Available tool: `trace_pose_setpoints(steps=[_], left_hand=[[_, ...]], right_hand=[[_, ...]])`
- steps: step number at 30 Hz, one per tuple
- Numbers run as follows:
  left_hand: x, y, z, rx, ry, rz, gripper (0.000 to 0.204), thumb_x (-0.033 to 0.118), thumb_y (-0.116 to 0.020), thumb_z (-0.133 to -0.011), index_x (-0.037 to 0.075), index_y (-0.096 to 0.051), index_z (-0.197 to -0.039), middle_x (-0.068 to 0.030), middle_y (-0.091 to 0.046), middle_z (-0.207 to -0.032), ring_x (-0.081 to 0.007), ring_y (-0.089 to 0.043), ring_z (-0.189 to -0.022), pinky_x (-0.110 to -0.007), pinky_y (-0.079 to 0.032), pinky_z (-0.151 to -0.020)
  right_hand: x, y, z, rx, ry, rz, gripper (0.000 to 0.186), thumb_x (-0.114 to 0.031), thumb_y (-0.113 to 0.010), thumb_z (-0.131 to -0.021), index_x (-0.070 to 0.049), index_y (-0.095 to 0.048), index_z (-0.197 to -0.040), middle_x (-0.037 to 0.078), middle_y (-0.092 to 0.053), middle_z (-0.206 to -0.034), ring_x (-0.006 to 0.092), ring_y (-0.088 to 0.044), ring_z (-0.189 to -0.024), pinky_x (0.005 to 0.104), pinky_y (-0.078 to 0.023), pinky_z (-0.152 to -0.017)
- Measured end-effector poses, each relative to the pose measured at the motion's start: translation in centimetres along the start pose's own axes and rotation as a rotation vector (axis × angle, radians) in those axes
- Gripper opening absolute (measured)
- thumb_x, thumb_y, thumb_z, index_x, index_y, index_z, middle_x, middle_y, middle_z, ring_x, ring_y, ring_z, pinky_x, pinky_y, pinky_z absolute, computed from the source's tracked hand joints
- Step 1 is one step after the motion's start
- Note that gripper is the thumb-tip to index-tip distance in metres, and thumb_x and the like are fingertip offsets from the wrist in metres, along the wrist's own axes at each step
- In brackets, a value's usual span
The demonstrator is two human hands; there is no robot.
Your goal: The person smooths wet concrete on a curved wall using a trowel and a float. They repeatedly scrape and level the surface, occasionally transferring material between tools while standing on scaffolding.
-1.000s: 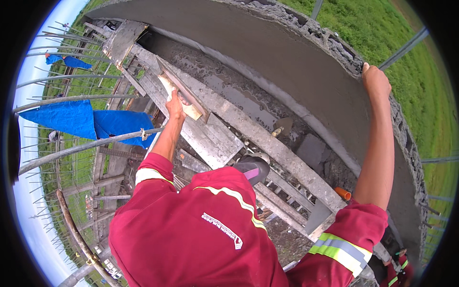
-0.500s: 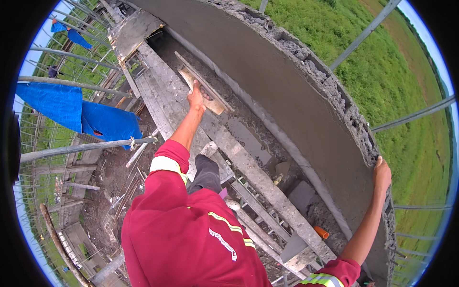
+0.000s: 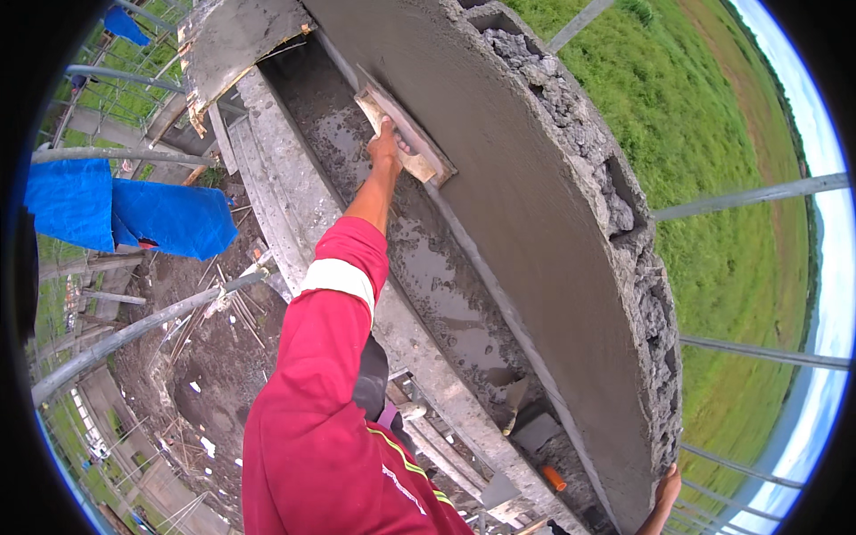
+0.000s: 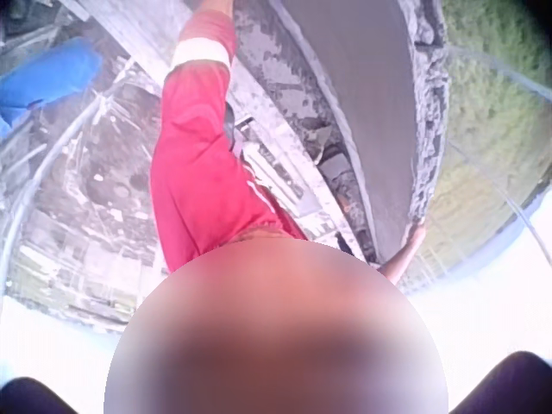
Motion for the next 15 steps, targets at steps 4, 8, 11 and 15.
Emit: trace_pose_setpoints(steps=[4, 8, 11, 15], left_hand=[[0.3, -0.5, -1.3, -0.030, 0.028, -0.040, 0.042, 0.038, -0.069, -0.093, -0.002, -0.057, -0.098, -0.0084, -0.055, -0.068, -0.0183, -0.049, -0.047, -0.036, -0.043, -0.042], [2.1, -1.8, -0.2, -0.087, -0.035, -0.017, 0.038, 0.037, -0.068, -0.093, 0.001, -0.058, -0.098, -0.0059, -0.053, -0.066, -0.0175, -0.048, -0.047, -0.035, -0.041, -0.043], [4.1, -3.1, 1.4, -0.146, -0.091, -0.017, 0.036, 0.037, -0.067, -0.093, 0.002, -0.059, -0.097, -0.0045, -0.051, -0.064, -0.0171, -0.048, -0.047, -0.034, -0.041, -0.042], [6.8, -5.1, 4.6, -0.199, -0.180, -0.069, 0.035, 0.036, -0.066, -0.094, 0.002, -0.059, -0.096, -0.0039, -0.050, -0.064, -0.0162, -0.048, -0.046, -0.034, -0.041, -0.041]], right_hand=[[0.9, -0.3, 0.1, -0.048, 0.000, -0.019, 0.059, -0.044, -0.037, -0.104, 0.008, -0.060, -0.123, 0.031, -0.065, -0.113, 0.0437, -0.062, -0.110, 0.0466, -0.047, -0.094], [1.4, -1.0, -0.2, -0.056, 0.006, -0.021, 0.059, -0.043, -0.038, -0.104, 0.009, -0.059, -0.124, 0.030, -0.065, -0.114, 0.0431, -0.061, -0.111, 0.0459, -0.047, -0.095], [1.7, -1.2, -0.3, -0.063, -0.020, -0.068, 0.057, -0.041, -0.038, -0.104, 0.008, -0.060, -0.123, 0.030, -0.065, -0.114, 0.0427, -0.062, -0.110, 0.0452, -0.047, -0.094], [1.2, -1.0, -0.2, -0.047, -0.015, -0.076, 0.055, -0.041, -0.040, -0.104, 0.006, -0.062, -0.121, 0.027, -0.068, -0.111, 0.0389, -0.065, -0.105, 0.0443, -0.049, -0.091]])
Point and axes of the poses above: each hand's wrist, its own z-axis away from the middle knuckle, its own y-axis out of the back of the hand, x = y × z, the point moved 8 cm from there along -z, towards the middle knuckle
